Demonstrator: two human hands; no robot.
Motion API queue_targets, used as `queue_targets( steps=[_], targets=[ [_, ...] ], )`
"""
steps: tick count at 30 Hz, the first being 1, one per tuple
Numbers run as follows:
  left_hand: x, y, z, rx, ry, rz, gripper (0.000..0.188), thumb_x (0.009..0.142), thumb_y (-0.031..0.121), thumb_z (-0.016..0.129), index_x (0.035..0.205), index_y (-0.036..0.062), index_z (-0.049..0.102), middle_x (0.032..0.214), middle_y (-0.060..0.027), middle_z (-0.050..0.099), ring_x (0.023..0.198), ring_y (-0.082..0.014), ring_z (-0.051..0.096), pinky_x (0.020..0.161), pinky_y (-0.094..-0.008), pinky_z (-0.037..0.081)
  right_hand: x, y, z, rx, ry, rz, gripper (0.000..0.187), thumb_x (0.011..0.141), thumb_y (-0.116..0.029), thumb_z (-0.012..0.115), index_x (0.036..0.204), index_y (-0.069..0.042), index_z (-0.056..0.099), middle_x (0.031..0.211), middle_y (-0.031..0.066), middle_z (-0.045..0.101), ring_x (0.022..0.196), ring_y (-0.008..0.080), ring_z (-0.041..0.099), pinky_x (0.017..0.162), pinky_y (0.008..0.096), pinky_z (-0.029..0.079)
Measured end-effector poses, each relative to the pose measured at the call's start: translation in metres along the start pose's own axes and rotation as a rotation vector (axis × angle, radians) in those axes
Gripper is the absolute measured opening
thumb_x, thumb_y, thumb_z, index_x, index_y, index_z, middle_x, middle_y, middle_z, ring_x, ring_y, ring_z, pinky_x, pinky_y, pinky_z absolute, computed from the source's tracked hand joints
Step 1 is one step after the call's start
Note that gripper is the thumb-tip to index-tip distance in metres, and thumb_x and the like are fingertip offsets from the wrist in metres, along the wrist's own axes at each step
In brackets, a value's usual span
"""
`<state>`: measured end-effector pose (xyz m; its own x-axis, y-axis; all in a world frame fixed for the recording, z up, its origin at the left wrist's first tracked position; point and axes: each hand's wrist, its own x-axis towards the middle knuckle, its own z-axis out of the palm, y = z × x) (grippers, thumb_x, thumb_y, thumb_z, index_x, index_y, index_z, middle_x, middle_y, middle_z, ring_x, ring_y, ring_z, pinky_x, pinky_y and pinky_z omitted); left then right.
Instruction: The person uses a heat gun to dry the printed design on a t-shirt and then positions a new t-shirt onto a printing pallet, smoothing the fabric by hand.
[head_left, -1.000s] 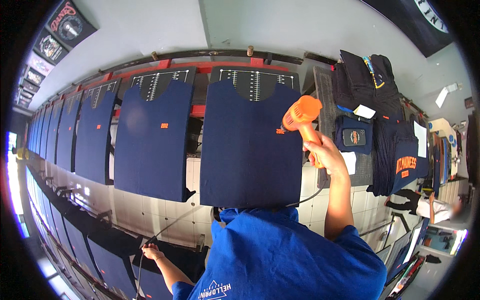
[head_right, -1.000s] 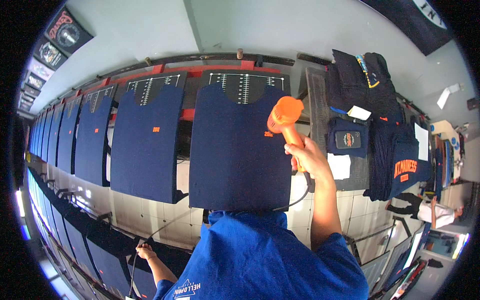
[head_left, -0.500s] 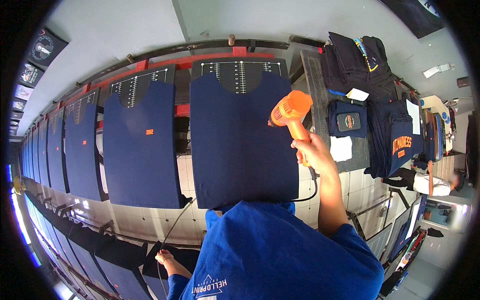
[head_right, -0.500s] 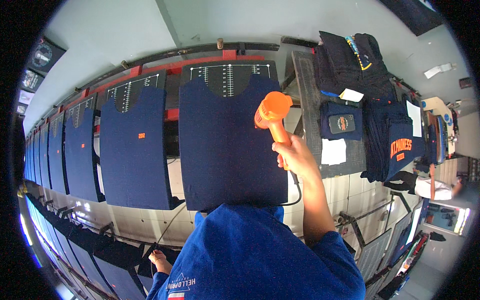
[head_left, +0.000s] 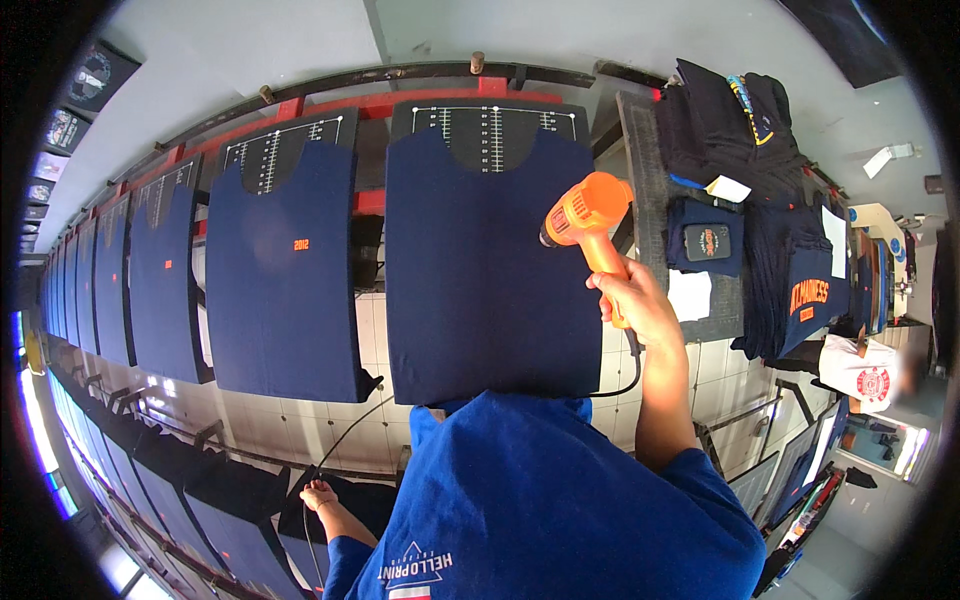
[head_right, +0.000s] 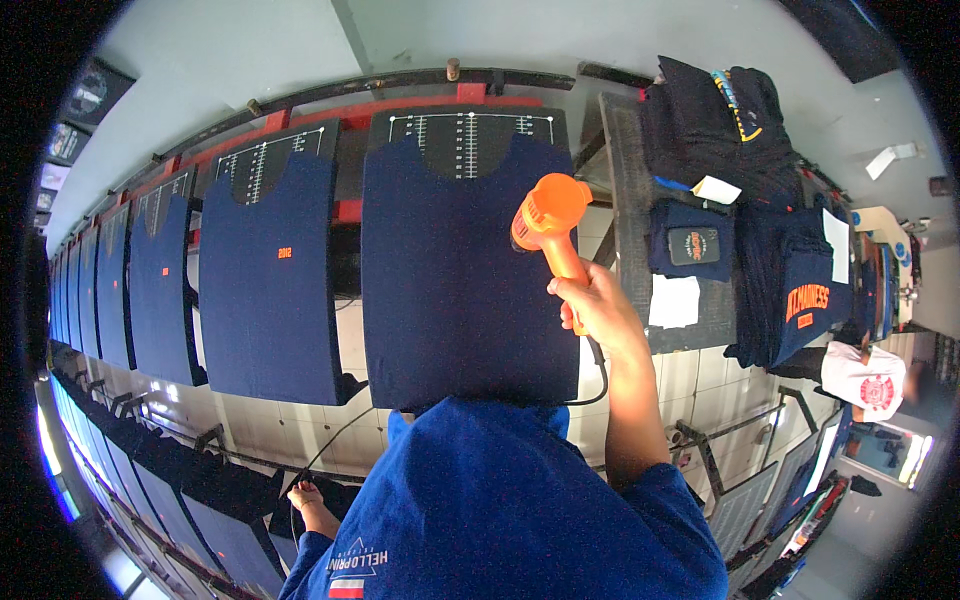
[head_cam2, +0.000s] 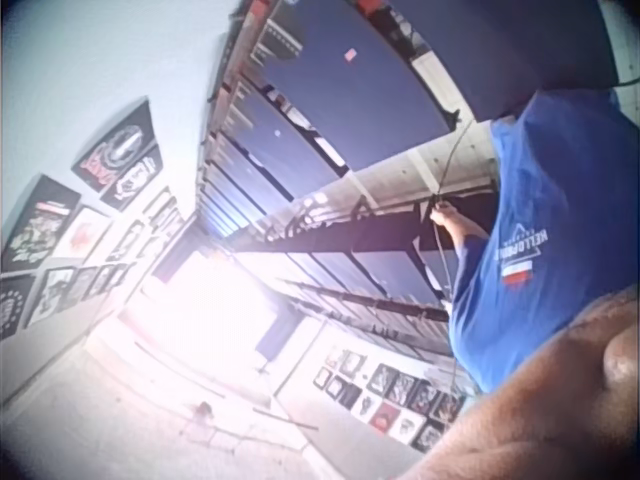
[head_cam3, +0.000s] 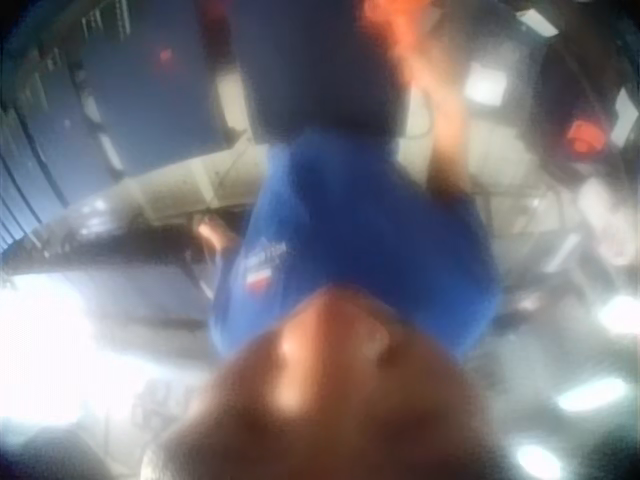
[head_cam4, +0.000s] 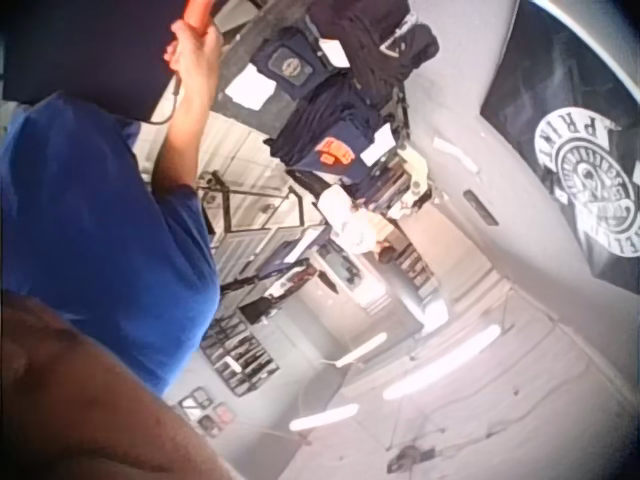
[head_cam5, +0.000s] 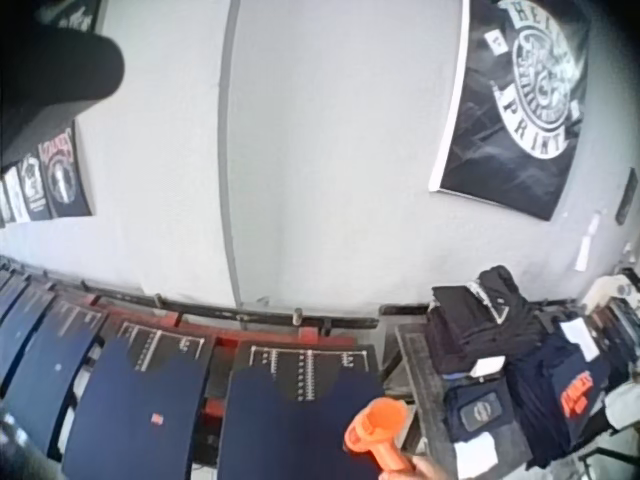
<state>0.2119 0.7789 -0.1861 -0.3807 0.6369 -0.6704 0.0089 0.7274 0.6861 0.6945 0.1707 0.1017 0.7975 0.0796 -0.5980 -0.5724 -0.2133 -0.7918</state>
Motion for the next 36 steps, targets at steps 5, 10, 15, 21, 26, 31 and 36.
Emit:
queue_targets(
  steps=[5,10,15,21,26,31,36],
  targets=[
    [0.003,-0.003,-0.015,0.017,-0.017,0.015,0.015,0.091,0.028,0.04,0.09,0.0166,0.05,0.066,0.0018,0.057,0.056,-0.0148,0.054,0.051,-0.0274,0.04,-0.001,-0.003,0.002,0.042,-0.004,0.01,0.026,0.09,-0.016,0.063,0.11,0.0,0.057,0.087,0.0044,0.062,0.055,0.0068,0.055,0.048,0.0237,0.048],
    [-0.003,-0.007,-0.014,0.033,0.027,-0.03,0.021,0.089,0.021,0.039,0.07,0.0162,0.046,0.06,0.0007,0.051,0.052,-0.0157,0.05,0.051,-0.0292,0.039,0.0,0.001,0.006,0.034,0.014,-0.026,0.026,0.09,-0.014,0.062,0.112,0.0,0.057,0.089,0.0046,0.063,0.055,0.0068,0.055,0.049,0.0235,0.049],
    [-0.005,-0.004,-0.016,0.077,-0.032,-0.07,0.021,0.09,0.023,0.039,0.071,0.016,0.046,0.057,0.0027,0.048,0.048,-0.0137,0.045,0.047,-0.0274,0.035,-0.002,-0.002,0.009,0.02,0.018,-0.029,0.025,0.09,-0.012,0.061,0.111,0.0,0.056,0.089,0.0044,0.062,0.055,0.0068,0.055,0.048,0.0236,0.048],
    [-0.01,-0.012,-0.008,0.01,-0.087,-0.038,0.021,0.088,0.019,0.037,0.067,0.0164,0.04,0.055,0.0021,0.045,0.046,-0.0128,0.04,0.044,-0.0261,0.03,-0.001,0.004,0.005,0.005,0.017,-0.03,0.028,0.091,-0.017,0.064,0.114,-0.001,0.056,0.074,0.0015,0.058,0.054,0.0069,0.056,0.046,0.0217,0.045],
    [-0.009,-0.012,-0.01,0.048,0.039,-0.047,0.015,0.088,0.023,0.041,0.085,0.0145,0.054,0.064,0.0017,0.054,0.054,-0.0142,0.054,0.051,-0.0272,0.041,-0.003,-0.001,0.01,0.036,0.018,-0.038,0.025,0.091,-0.014,0.062,0.112,-0.001,0.057,0.081,0.003,0.06,0.055,0.0066,0.055,0.047,0.023,0.047],
    [0.005,-0.005,-0.021,0.085,-0.011,-0.121,0.017,0.09,0.026,0.043,0.094,0.016,0.056,0.069,0.0014,0.058,0.058,-0.0148,0.058,0.054,-0.0281,0.045,0.0,0.001,0.001,-0.035,0.02,-0.001,0.025,0.091,-0.011,0.06,0.113,0.0,0.056,0.088,0.0048,0.062,0.055,0.0064,0.055,0.048,0.0236,0.048],
    [-0.002,-0.015,-0.019,0.053,0.009,-0.139,0.013,0.087,0.021,0.042,0.078,0.0176,0.05,0.059,0.0016,0.05,0.051,-0.0145,0.05,0.048,-0.027,0.038,-0.001,0.002,0.0,0.042,-0.001,0.001,0.026,0.091,-0.011,0.061,0.113,0.0,0.056,0.088,0.0039,0.062,0.055,0.0066,0.055,0.049,0.0232,0.048]
  ],
)
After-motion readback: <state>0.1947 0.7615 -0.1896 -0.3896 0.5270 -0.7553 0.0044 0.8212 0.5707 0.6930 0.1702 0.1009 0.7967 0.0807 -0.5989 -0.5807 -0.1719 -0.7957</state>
